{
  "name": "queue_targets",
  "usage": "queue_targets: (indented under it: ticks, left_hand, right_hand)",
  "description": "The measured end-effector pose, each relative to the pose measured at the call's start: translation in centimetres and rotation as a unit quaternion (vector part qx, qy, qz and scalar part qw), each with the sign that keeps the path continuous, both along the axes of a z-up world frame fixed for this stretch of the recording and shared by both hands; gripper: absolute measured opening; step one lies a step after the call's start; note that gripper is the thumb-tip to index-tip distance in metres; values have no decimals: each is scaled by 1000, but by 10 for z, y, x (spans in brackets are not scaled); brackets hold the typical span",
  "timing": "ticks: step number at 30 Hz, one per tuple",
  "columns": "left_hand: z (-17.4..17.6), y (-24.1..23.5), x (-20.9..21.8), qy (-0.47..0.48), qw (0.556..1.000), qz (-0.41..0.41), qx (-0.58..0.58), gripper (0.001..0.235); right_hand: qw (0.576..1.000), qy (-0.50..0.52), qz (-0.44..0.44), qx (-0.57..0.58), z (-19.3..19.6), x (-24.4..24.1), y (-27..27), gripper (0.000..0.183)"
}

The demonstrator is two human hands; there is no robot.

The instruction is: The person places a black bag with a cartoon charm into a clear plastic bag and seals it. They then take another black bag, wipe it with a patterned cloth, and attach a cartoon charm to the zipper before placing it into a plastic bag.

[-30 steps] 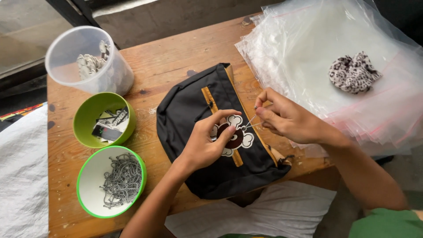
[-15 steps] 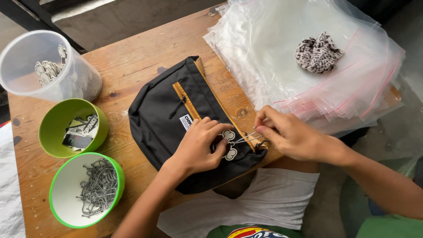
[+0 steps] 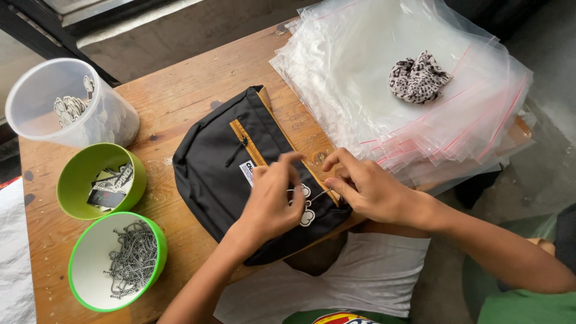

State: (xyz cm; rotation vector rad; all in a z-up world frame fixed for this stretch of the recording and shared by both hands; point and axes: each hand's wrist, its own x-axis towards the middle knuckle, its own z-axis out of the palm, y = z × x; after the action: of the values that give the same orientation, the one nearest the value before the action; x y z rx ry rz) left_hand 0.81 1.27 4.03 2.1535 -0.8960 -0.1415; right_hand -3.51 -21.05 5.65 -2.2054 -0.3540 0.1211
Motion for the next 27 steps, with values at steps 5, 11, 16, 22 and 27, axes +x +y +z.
queue_targets:
  ticks: [5, 11, 16, 22, 27]
  left_hand:
    - [14, -6, -13, -156, 982, 110, 1, 71]
    - [-11, -31, -17, -96, 993, -18, -64, 16]
    - [-3, -34, -15, -83, 993, -4, -86, 12]
    - [-9, -38, -14, -62, 994, -21, -88, 9]
    - [-15, -39, -14, -68, 989, -27, -130, 7]
  right_hand:
    - [999, 33, 0, 11, -7, -1, -5, 11]
    - [993, 52, -20, 104, -2, -6, -6, 9]
    - [997, -25, -33, 63, 8, -5, -24, 10]
    - [996, -53, 9, 68, 0, -7, -22, 8]
    - [991, -104, 78, -24, 13, -2, -27, 9]
